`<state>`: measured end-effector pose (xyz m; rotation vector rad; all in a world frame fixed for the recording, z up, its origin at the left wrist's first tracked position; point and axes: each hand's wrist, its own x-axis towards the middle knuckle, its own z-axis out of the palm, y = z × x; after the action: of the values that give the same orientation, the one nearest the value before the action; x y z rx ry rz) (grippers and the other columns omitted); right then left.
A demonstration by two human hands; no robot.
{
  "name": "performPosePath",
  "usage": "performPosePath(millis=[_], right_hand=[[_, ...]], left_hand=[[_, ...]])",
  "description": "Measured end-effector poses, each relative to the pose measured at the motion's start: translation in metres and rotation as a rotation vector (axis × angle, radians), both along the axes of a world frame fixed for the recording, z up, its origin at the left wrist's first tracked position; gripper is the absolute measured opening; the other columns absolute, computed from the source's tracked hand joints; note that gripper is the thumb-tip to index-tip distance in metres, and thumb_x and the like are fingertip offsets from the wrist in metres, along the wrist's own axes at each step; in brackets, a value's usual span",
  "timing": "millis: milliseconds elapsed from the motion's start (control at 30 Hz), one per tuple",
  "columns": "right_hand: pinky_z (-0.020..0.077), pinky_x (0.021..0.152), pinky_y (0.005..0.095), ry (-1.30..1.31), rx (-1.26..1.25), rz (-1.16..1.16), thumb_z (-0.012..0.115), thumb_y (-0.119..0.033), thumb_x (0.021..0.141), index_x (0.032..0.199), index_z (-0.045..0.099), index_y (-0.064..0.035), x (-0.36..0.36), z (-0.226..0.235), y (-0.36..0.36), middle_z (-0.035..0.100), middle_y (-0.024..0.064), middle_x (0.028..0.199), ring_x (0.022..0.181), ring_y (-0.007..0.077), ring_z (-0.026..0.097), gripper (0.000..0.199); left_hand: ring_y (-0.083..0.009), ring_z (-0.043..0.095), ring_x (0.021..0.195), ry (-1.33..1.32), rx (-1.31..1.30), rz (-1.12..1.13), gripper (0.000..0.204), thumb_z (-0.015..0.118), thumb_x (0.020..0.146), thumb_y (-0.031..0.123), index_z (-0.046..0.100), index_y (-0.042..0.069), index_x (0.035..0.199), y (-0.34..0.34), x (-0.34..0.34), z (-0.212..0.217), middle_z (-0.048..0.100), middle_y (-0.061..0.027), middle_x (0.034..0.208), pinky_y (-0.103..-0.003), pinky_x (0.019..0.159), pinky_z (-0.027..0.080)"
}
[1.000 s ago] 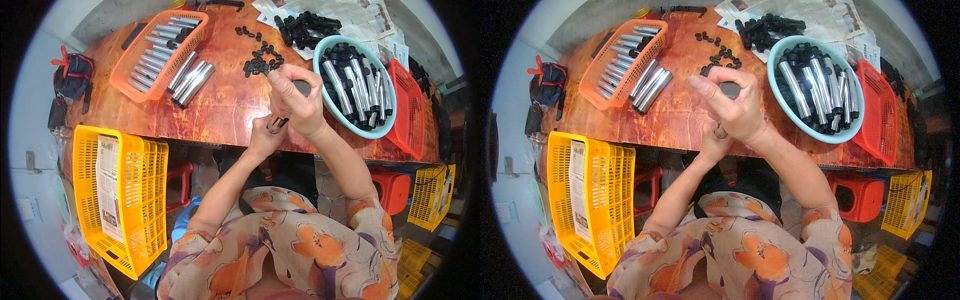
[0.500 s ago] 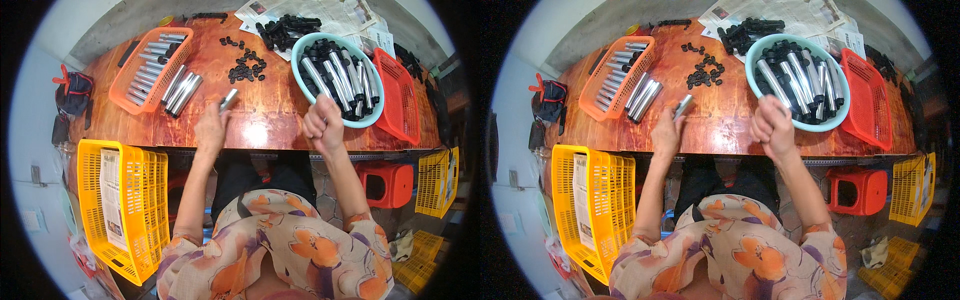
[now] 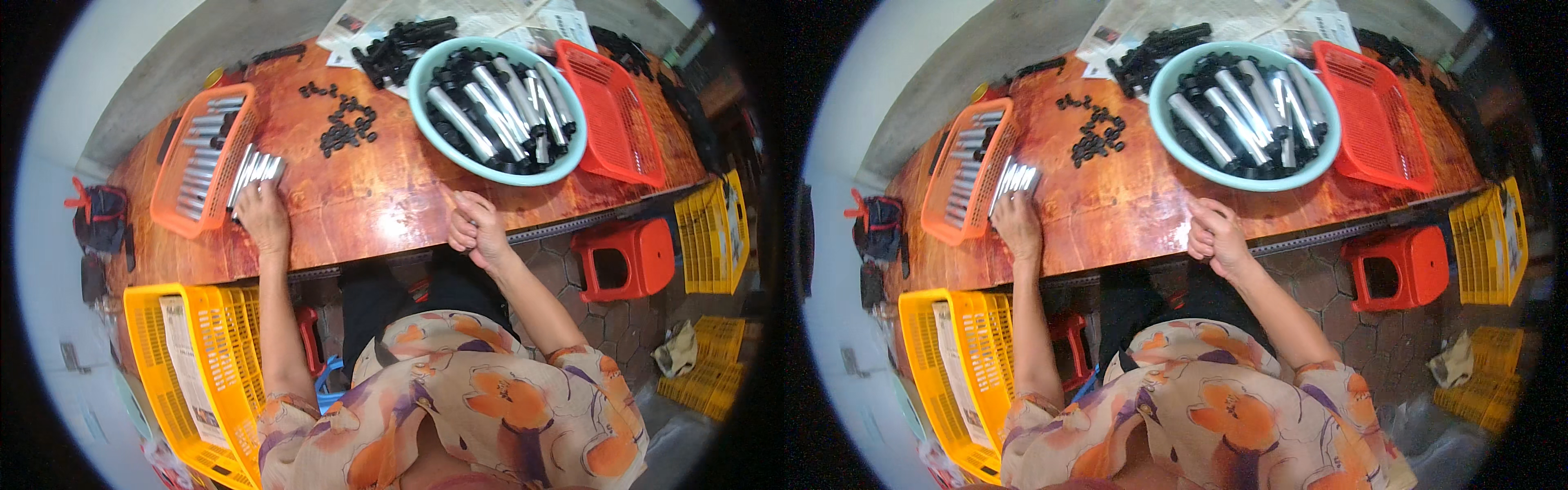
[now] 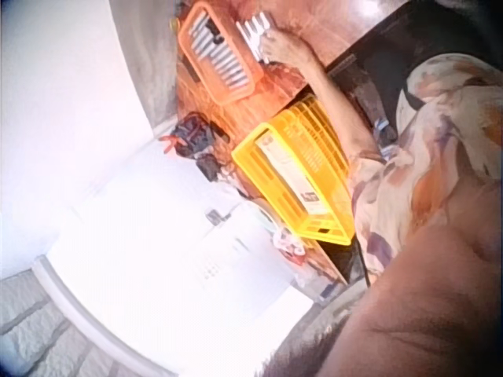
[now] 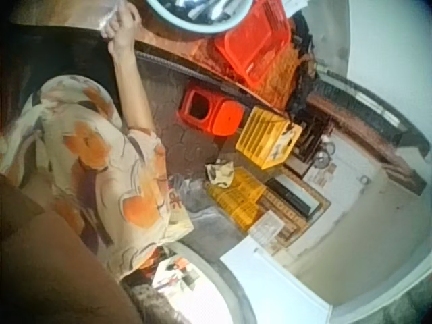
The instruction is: The person repeatedly picks up silver cylindrical bodies and black caps from a table, screws the caps onto the bodies, and places the assembled markers into a yellow basket. The process is continuous and repetitive throughout the clip.
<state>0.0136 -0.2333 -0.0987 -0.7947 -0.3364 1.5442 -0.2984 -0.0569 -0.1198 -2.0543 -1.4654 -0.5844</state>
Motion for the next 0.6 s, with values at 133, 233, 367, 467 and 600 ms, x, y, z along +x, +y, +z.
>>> performPosePath(millis=[133, 233, 367, 467, 600], right_hand=[[0.0242, 0.035, 0.0233, 0.05, 0.045, 0.028, 0.054, -0.024, 0.093, 0.066, 0.04, -0.0143, 0.005, -0.003, 0.0, 0.028, -0.0057, 0.046, 0.034, 0.0066, 0.028, 0.032], [0.0249, 0.035, 0.0234, 0.105, 0.067, 0.026, 0.054, -0.024, 0.094, 0.065, 0.039, -0.0146, 0.007, -0.012, 0.001, 0.029, -0.0055, 0.046, 0.034, 0.0066, 0.028, 0.033], [0.0248, 0.035, 0.0234, 0.116, 0.064, 0.03, 0.053, -0.024, 0.094, 0.065, 0.038, -0.0148, 0.01, -0.011, 0.001, 0.029, -0.0051, 0.046, 0.034, 0.0067, 0.028, 0.034], [0.0249, 0.035, 0.0236, 0.113, 0.064, 0.044, 0.053, -0.024, 0.094, 0.064, 0.037, -0.0148, 0.009, -0.01, 0.0, 0.029, -0.0049, 0.046, 0.033, 0.0068, 0.028, 0.035], [0.0252, 0.036, 0.0237, 0.102, 0.083, 0.058, 0.053, -0.023, 0.094, 0.063, 0.037, -0.0143, 0.008, -0.009, -0.001, 0.029, -0.0048, 0.046, 0.033, 0.007, 0.028, 0.036]], left_hand=[[-0.0286, 0.052, 0.093, -0.11, 0.053, -0.135, 0.023, 0.064, 0.078, 0.015, 0.057, 0.007, 0.099, 0.0, 0.014, 0.012, 0.055, -0.0112, 0.098, -0.04, 0.081, 0.04], [-0.0272, 0.054, 0.09, -0.355, -0.076, -0.262, 0.025, 0.065, 0.08, 0.017, 0.058, 0.005, 0.1, -0.006, 0.058, 0.027, 0.058, -0.011, 0.094, -0.037, 0.078, 0.042], [-0.0248, 0.059, 0.076, -0.626, -0.196, -0.556, 0.019, 0.067, 0.081, 0.017, 0.06, 0.008, 0.096, -0.03, 0.168, 0.085, 0.061, -0.0083, 0.08, -0.036, 0.066, 0.047], [-0.0313, 0.064, 0.074, -0.439, -0.448, -0.495, 0.031, 0.057, 0.088, 0.028, 0.05, 0.008, 0.11, -0.037, 0.231, 0.11, 0.065, -0.0138, 0.081, -0.043, 0.062, 0.048], [-0.0385, 0.064, 0.073, -0.207, -0.579, -0.426, 0.051, 0.061, 0.084, 0.036, 0.038, -0.001, 0.112, -0.027, 0.281, 0.102, 0.065, -0.0217, 0.081, -0.048, 0.063, 0.049]])
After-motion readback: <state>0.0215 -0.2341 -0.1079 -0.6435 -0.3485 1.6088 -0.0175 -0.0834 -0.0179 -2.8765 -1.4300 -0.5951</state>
